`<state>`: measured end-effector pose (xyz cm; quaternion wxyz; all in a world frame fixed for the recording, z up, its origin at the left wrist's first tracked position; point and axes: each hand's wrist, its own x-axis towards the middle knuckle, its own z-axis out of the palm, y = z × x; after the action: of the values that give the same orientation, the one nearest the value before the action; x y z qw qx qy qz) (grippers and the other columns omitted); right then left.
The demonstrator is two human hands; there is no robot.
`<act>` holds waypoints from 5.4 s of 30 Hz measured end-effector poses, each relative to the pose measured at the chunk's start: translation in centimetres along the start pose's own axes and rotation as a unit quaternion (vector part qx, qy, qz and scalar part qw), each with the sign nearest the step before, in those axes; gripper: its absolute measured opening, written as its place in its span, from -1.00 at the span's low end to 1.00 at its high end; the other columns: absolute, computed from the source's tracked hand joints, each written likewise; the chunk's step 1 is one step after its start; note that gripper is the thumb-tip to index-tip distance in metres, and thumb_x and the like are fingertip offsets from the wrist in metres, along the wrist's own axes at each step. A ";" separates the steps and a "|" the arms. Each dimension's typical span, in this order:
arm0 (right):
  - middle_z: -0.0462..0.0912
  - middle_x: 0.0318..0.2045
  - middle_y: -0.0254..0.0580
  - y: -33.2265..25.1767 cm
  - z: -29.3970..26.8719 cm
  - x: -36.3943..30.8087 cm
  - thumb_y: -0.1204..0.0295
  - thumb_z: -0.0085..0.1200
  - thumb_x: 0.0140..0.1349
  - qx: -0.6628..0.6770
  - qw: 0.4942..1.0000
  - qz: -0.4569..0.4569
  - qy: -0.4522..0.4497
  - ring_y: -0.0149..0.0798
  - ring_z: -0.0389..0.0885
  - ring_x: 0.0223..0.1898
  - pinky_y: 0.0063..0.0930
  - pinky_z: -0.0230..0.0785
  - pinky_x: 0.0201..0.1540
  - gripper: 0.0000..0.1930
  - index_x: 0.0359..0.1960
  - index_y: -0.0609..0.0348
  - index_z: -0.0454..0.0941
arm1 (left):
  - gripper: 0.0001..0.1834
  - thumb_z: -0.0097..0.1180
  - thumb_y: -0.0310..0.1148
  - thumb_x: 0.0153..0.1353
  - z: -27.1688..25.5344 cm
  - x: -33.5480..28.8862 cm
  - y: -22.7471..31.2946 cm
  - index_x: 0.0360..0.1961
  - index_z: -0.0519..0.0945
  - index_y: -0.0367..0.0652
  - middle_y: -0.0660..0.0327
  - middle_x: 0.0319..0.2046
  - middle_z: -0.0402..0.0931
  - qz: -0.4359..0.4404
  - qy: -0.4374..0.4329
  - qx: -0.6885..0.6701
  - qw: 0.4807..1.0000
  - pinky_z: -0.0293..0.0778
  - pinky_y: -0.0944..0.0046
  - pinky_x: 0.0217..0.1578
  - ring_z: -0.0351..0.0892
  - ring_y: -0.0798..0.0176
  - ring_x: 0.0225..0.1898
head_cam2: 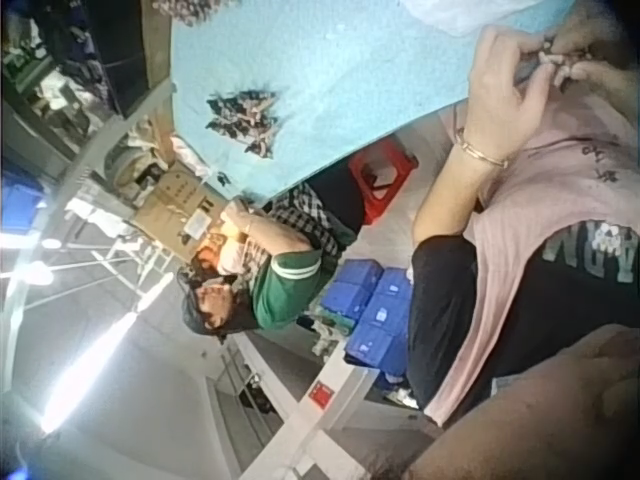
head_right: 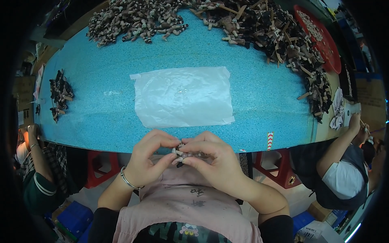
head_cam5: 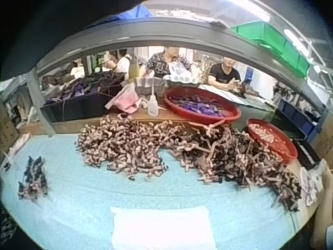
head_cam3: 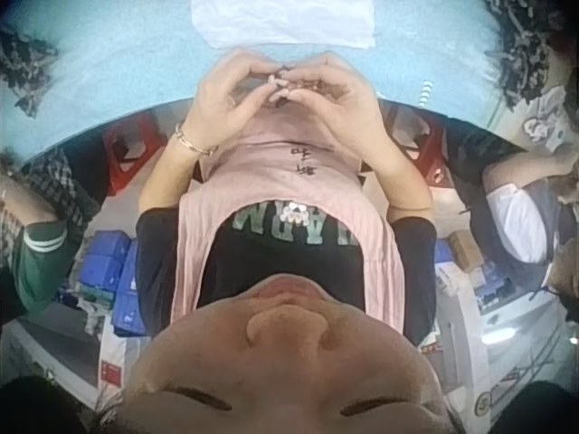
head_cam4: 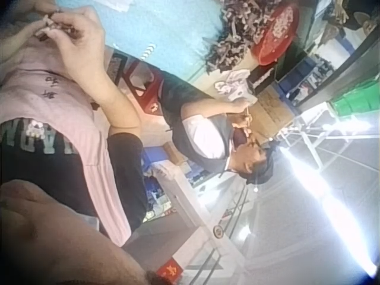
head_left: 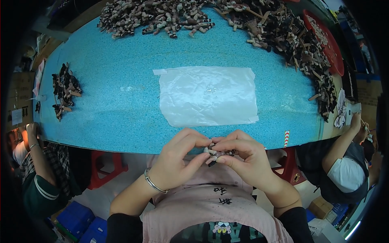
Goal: The person assembles toy figures by applying glue to figure bodies with a squeeze bottle and attaching small parts to them by hand.
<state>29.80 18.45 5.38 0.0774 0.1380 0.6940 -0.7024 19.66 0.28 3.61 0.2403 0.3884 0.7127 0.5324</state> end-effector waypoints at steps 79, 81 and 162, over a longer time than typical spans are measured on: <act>0.51 -0.22 -0.06 -0.1 1.6 -0.5 0.66 0.13 0.04 -0.112 0.962 -0.244 0.046 -0.17 0.52 -0.22 -0.43 0.40 -0.17 -0.59 0.00 0.28 0.50 | -0.60 0.38 -0.36 -0.04 1.7 -0.4 0.2 -0.17 0.53 -0.19 0.14 -0.05 0.47 0.024 0.032 -0.184 0.982 0.23 0.06 0.16 0.32 0.01 0.16; 0.52 -0.22 -0.06 0.0 1.6 -0.5 0.66 0.13 0.04 -0.111 0.962 -0.243 0.047 -0.17 0.52 -0.22 -0.43 0.40 -0.17 -0.59 0.00 0.28 0.50 | -0.60 0.38 -0.36 -0.04 1.7 -0.4 0.1 -0.17 0.53 -0.19 0.14 -0.05 0.47 0.030 0.032 -0.183 0.982 0.24 0.06 0.16 0.32 0.01 0.16; 0.35 0.09 -0.07 3.3 -10.8 -1.3 0.27 0.34 -0.15 -0.423 0.821 -0.214 0.319 0.05 0.25 0.16 -0.06 0.09 0.15 -0.29 0.14 0.01 0.38 | -0.38 0.24 -0.47 -0.08 8.5 13.7 4.9 0.09 0.36 -0.30 -0.11 0.13 0.30 0.232 -0.129 0.371 0.890 0.31 0.06 0.11 0.35 -0.11 0.12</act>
<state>32.91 29.00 2.66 -0.2494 0.1559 0.9211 -0.2553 19.57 16.84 6.56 0.0386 0.6688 0.7108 0.2145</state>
